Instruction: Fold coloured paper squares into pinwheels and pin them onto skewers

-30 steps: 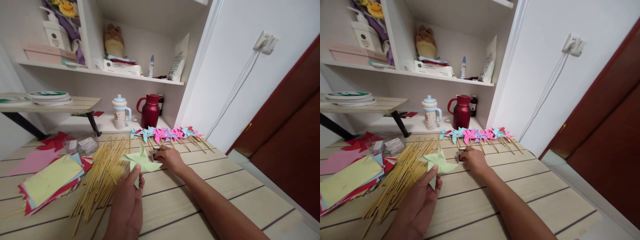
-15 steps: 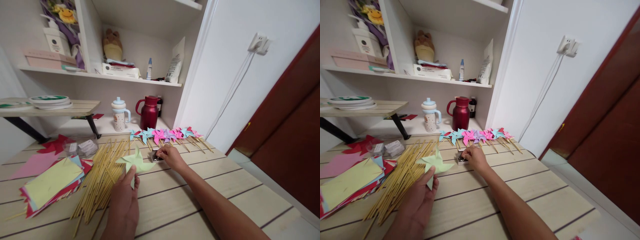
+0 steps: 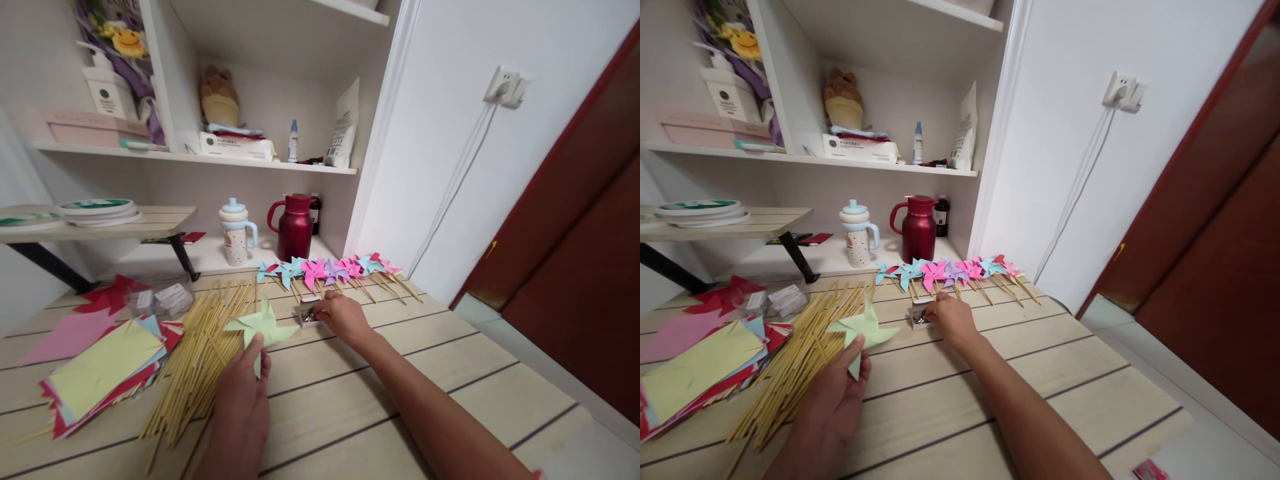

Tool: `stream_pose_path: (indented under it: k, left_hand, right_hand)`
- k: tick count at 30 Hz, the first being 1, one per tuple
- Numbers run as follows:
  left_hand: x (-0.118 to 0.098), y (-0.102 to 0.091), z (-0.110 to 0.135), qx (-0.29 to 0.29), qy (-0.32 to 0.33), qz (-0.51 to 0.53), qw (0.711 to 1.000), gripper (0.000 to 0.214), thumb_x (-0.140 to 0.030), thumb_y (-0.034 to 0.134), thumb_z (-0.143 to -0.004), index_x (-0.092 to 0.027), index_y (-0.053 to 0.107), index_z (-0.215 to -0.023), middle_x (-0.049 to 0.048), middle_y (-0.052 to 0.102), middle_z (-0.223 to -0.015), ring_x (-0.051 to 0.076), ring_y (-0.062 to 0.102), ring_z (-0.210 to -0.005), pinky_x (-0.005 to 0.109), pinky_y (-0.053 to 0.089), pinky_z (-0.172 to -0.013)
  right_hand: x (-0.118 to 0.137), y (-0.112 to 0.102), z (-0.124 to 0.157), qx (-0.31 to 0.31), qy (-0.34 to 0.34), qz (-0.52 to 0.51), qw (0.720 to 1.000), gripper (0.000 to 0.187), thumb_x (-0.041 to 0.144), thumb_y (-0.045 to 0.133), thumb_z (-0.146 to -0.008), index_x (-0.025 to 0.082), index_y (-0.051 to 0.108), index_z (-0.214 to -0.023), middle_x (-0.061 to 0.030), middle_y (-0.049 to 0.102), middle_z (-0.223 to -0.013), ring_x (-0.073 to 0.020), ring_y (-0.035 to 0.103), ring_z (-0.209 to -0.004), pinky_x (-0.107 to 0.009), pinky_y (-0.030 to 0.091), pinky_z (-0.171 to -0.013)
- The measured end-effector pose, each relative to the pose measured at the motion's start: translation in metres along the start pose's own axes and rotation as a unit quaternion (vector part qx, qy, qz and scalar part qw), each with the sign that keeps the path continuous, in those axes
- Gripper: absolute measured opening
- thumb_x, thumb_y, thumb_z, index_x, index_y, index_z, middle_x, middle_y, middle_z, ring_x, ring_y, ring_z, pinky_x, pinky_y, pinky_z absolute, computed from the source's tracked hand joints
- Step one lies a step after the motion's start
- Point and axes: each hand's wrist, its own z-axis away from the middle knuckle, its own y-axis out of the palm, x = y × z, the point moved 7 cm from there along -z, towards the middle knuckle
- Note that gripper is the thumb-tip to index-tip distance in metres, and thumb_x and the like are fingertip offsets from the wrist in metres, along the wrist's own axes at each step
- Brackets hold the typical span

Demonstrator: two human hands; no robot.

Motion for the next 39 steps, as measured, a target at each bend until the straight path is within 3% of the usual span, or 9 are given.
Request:
stream_pose_path:
  k: [5,17,23,30,39]
  left_hand:
    - [0.005,0.0,-0.005,0.011,-0.017,-0.004,1.0,0.02,-0.003,0.07,-0.074,-0.021,0.066,-0.082,0.0008,0.068,-0.086,0.012,0.064,-0.077,0.019,0.052,-0.061]
    - [0.007,0.003,-0.001,0.024,-0.037,0.016,0.999,0.026,0.001,0.067,-0.075,-0.024,0.064,-0.077,0.0005,0.066,-0.078,0.012,0.066,-0.074,0.015,0.05,-0.056]
    - [0.008,0.0,-0.004,0.022,-0.031,0.009,0.999,0.018,-0.003,0.068,-0.076,-0.021,0.066,-0.077,0.0,0.067,-0.086,0.008,0.062,-0.068,0.015,0.051,-0.055]
    - [0.013,0.0,-0.01,0.023,-0.04,0.021,0.999,0.022,0.0,0.068,-0.076,-0.021,0.068,-0.083,-0.0022,0.068,-0.089,0.005,0.061,-0.065,0.013,0.05,-0.051]
    - [0.019,0.0,-0.013,0.021,-0.08,0.018,0.996,0.02,0.002,0.068,-0.076,-0.017,0.068,-0.081,-0.0029,0.065,-0.079,0.002,0.058,-0.053,0.011,0.048,-0.047]
  right_hand:
    - [0.001,0.001,0.0,0.012,-0.018,0.026,0.999,0.018,0.025,0.06,-0.087,0.032,0.075,-0.092,-0.0013,0.066,-0.097,-0.016,0.062,-0.081,-0.024,0.03,-0.057]
    - [0.015,0.004,-0.002,0.015,-0.051,0.021,0.998,0.019,0.018,0.058,-0.087,0.026,0.075,-0.08,-0.0044,0.065,-0.092,-0.016,0.06,-0.073,-0.027,0.027,-0.056]
    - [0.001,-0.007,-0.001,-0.031,-0.021,-0.04,0.999,0.02,0.022,0.055,-0.09,0.028,0.074,-0.09,-0.0024,0.066,-0.095,-0.016,0.061,-0.082,-0.025,0.03,-0.058]
    - [-0.008,-0.007,-0.002,-0.033,-0.018,-0.077,0.996,0.018,0.02,0.056,-0.089,0.023,0.075,-0.089,-0.0024,0.067,-0.089,-0.0149,0.061,-0.079,-0.023,0.035,-0.063]
    - [0.009,0.003,-0.001,-0.002,-0.062,-0.01,0.998,0.024,0.02,0.056,-0.088,0.031,0.076,-0.095,-0.0037,0.063,-0.095,-0.0162,0.06,-0.077,-0.025,0.03,-0.058]
